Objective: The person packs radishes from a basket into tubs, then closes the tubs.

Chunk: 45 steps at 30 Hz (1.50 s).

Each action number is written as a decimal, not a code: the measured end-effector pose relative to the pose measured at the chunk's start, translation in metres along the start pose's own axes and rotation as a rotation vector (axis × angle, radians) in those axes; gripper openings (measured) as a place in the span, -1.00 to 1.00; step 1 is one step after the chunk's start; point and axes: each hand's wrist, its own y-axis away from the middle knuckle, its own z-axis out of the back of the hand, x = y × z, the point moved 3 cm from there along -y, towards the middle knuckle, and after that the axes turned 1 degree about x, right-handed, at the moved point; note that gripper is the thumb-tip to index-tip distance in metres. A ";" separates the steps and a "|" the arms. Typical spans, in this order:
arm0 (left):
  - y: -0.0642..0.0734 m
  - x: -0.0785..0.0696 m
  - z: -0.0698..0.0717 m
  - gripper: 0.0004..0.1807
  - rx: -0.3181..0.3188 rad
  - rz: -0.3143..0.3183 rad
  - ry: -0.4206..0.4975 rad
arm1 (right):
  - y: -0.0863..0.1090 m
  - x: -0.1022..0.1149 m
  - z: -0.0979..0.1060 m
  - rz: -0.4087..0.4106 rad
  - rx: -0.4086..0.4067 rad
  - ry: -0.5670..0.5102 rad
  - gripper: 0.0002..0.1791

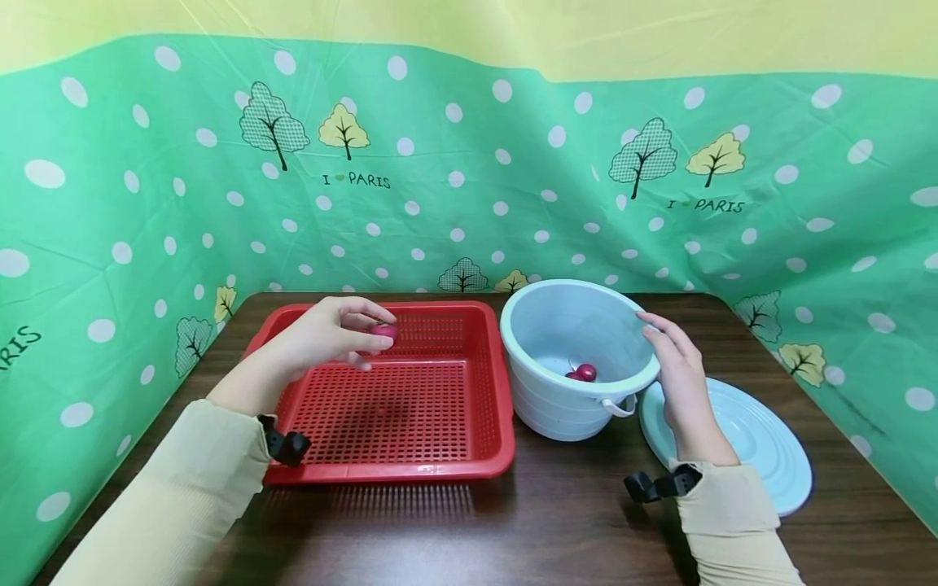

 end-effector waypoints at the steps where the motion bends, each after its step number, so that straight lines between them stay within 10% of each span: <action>1: 0.000 0.000 -0.001 -0.51 0.000 -0.005 0.003 | 0.000 0.000 0.000 0.000 -0.001 0.000 -0.49; 45: -0.009 -0.028 -0.053 -0.59 -0.028 -0.182 0.231 | -0.001 0.000 -0.001 -0.009 0.001 0.007 -0.48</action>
